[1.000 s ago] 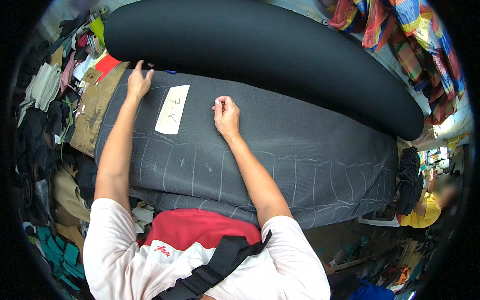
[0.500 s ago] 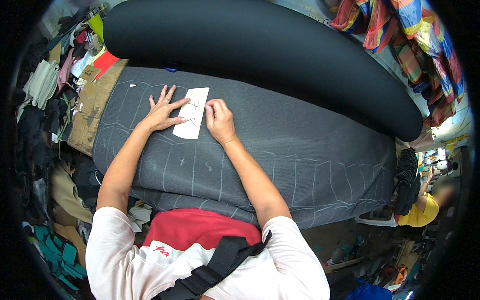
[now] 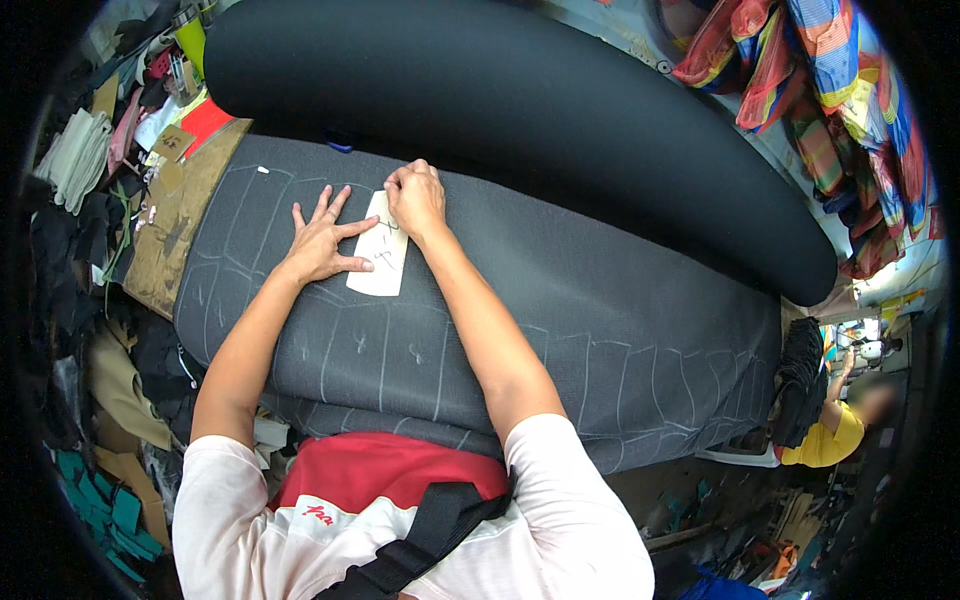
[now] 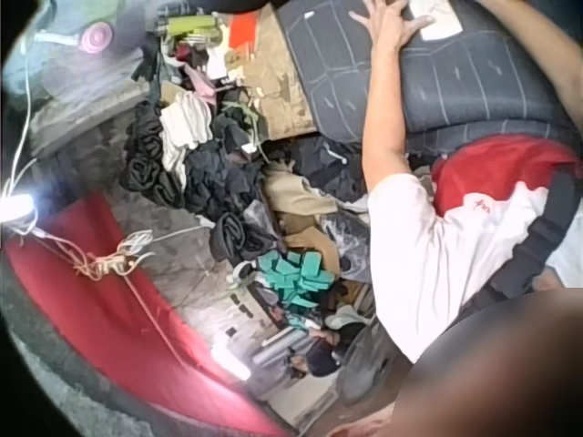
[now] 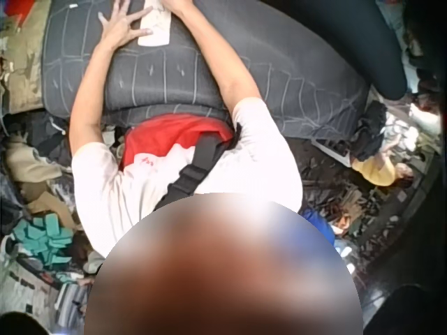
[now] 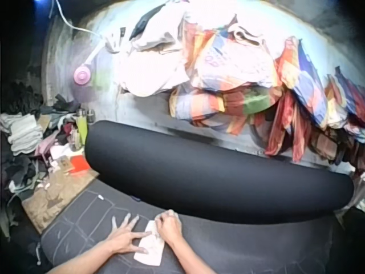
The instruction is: The person uses a small rectangular template and chalk to mark repeated patterns on a large piece of black fabric laid on a curved work surface. They repeatedly position the template, trace its outline, and reposition it to create a series of aligned markings.
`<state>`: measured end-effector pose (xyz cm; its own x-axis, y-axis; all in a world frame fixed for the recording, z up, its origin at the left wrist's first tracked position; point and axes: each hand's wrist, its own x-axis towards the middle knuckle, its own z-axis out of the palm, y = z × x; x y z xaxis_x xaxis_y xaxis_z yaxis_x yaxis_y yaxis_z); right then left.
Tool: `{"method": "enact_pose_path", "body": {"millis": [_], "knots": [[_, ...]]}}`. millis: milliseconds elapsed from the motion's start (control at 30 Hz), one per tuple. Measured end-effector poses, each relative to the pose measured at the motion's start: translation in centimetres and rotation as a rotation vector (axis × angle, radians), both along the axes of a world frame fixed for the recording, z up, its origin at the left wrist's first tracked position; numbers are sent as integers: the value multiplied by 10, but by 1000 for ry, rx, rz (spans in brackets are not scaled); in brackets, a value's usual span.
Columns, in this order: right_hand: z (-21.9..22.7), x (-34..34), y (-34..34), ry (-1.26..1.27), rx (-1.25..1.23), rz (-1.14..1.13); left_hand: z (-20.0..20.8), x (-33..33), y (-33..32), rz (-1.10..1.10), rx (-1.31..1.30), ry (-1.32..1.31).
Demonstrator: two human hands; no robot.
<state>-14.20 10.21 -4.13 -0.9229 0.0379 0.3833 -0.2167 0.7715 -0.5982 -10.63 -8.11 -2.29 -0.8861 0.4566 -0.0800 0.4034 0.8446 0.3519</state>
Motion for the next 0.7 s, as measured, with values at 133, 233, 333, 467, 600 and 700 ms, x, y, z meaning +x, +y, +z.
{"method": "enact_pose_path", "body": {"millis": [133,233,333,467,600,700], "knots": [[5,-10,-18,-118,95,-48,2,-1,3,23,-17,-23],[12,-12,-28,-238,169,-106,4,0,4,36,-17,-29],[25,-12,-31,-417,237,-201,4,1,3,33,-3,-21],[44,-10,-15,-561,217,-358,2,1,3,40,4,-16],[48,-7,0,-570,231,-392,1,1,3,41,9,8],[37,-2,2,-415,356,-246,0,1,3,47,9,14]]}}
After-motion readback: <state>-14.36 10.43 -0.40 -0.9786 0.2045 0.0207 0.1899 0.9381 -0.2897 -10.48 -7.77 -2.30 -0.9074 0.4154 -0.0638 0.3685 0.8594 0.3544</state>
